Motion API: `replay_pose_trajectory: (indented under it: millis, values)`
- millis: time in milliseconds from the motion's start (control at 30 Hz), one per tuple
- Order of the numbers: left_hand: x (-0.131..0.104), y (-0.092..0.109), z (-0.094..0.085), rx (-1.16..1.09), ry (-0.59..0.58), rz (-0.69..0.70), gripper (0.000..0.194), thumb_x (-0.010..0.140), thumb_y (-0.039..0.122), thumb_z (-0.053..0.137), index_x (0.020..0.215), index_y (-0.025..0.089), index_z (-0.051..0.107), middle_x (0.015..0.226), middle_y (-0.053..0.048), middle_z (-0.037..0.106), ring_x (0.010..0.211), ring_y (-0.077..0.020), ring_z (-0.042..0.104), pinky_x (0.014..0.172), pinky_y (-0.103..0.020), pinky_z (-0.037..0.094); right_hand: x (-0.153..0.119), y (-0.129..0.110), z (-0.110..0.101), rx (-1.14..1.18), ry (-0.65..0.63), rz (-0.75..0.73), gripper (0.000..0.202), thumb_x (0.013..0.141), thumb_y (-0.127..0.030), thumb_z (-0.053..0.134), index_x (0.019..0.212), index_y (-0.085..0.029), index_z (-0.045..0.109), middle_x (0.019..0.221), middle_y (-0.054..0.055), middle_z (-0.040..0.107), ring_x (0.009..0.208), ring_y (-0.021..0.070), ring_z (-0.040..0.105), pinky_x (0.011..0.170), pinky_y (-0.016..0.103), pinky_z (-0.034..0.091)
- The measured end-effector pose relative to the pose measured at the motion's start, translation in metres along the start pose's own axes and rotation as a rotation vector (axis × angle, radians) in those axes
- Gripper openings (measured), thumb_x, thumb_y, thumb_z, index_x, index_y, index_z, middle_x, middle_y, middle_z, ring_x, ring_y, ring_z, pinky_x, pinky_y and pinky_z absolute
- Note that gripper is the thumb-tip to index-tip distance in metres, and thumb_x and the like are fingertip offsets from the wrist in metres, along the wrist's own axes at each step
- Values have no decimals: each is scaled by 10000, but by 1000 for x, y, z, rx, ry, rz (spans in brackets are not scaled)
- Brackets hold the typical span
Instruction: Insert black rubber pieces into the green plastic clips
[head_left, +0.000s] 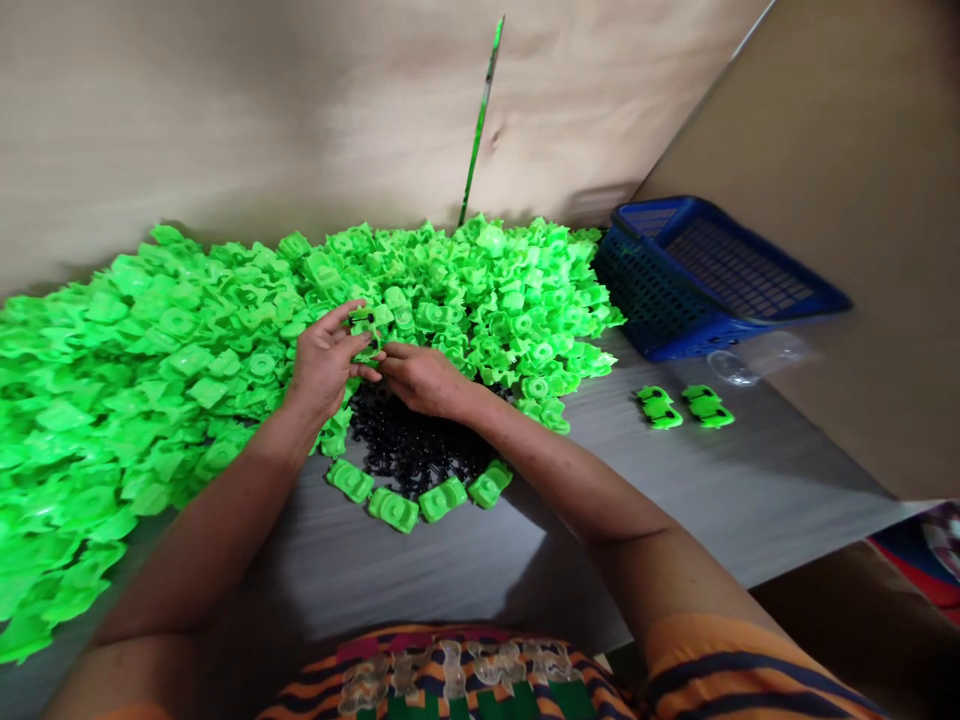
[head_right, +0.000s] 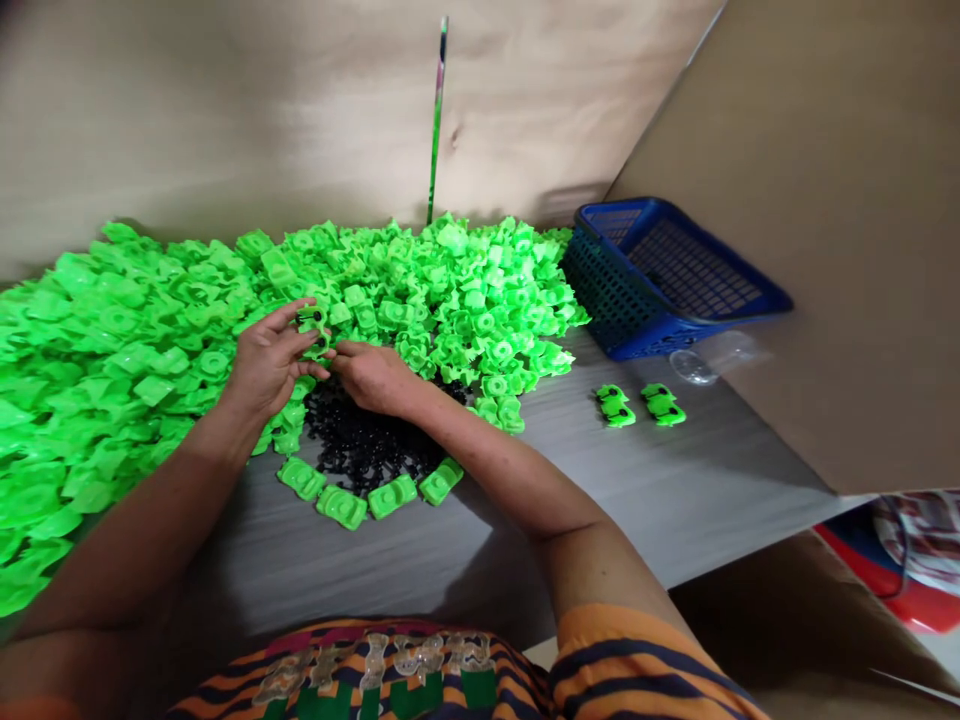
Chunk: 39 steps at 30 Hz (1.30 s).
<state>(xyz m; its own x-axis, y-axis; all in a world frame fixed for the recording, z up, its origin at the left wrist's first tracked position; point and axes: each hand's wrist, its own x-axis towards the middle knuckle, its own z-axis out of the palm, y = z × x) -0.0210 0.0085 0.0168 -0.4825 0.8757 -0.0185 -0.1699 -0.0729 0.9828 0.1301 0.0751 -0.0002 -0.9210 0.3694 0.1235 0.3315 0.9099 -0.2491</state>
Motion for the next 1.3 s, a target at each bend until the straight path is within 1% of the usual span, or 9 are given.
replay_pose_trajectory:
  millis: [200, 333, 433, 533, 633, 800, 1000, 1167, 1300]
  values:
    - [-1, -1, -1, -7, -15, 20, 609, 604, 236, 884, 1196, 192, 750, 619, 103, 481, 516, -99, 602, 446, -203, 566, 2, 4, 8, 65, -3, -6, 307, 1054, -111, 482, 1246, -125, 722, 1148, 137, 701, 985, 222, 670, 810, 302, 473]
    - [-1, 0, 2, -26, 30, -15, 564, 601, 217, 830, 1157, 189, 743, 679, 73, 585, 571, -147, 696, 439, -211, 566, 1, 8, 10, 63, 8, 33, 318, 1029, -95, 487, 1247, -115, 719, 1142, 144, 692, 967, 232, 665, 812, 310, 480]
    - [-1, 1, 4, -40, 50, -17, 513, 597, 206, 794, 1104, 176, 723, 687, 56, 626, 635, -187, 743, 472, -234, 592, 2, 15, 9, 115, 36, 52, 297, 979, -55, 503, 1148, -95, 744, 1077, 142, 710, 940, 229, 662, 815, 309, 472]
    - [-2, 3, 4, -40, 17, -8, 471, 593, 215, 799, 1048, 172, 686, 732, 24, 666, 697, -218, 766, 512, -265, 615, 1, 26, -1, 248, 140, 61, 237, 931, -48, 537, 991, -121, 755, 944, 95, 718, 880, 202, 647, 792, 296, 455]
    - [-3, 5, 4, -55, -28, -33, 453, 572, 216, 807, 992, 181, 643, 801, -6, 698, 704, -229, 768, 474, -260, 590, -6, 40, -21, 456, 252, 76, 160, 924, -100, 575, 887, -159, 720, 796, 20, 683, 766, 156, 611, 733, 276, 442]
    - [-8, 9, 5, -100, -61, -128, 440, 541, 287, 833, 900, 188, 599, 842, -18, 725, 667, -213, 745, 403, -259, 553, -17, 53, -47, 879, 240, 151, 82, 942, -172, 624, 865, -183, 648, 672, -33, 630, 601, 112, 593, 598, 247, 485]
    - [-10, 5, 9, -42, -39, -135, 445, 497, 372, 899, 771, 180, 606, 677, 30, 632, 587, -178, 688, 374, -236, 508, -15, 53, -45, 906, 278, 219, 130, 920, -112, 643, 816, -190, 634, 629, -36, 613, 577, 114, 612, 564, 244, 498]
    - [-9, 1, 11, -20, -22, -65, 457, 459, 393, 946, 612, 180, 572, 550, 54, 544, 465, -109, 553, 341, -210, 431, -15, 49, -48, 993, 403, 193, 106, 933, -244, 699, 865, -190, 640, 709, -20, 651, 625, 116, 627, 628, 270, 550]
    - [-11, 3, 14, -68, -68, -105, 528, 455, 486, 985, 729, 165, 667, 582, 47, 594, 431, -95, 525, 333, -215, 416, -12, 35, -43, 1082, 439, 89, 240, 904, -411, 752, 894, -193, 650, 727, -19, 667, 655, 123, 634, 668, 280, 567]
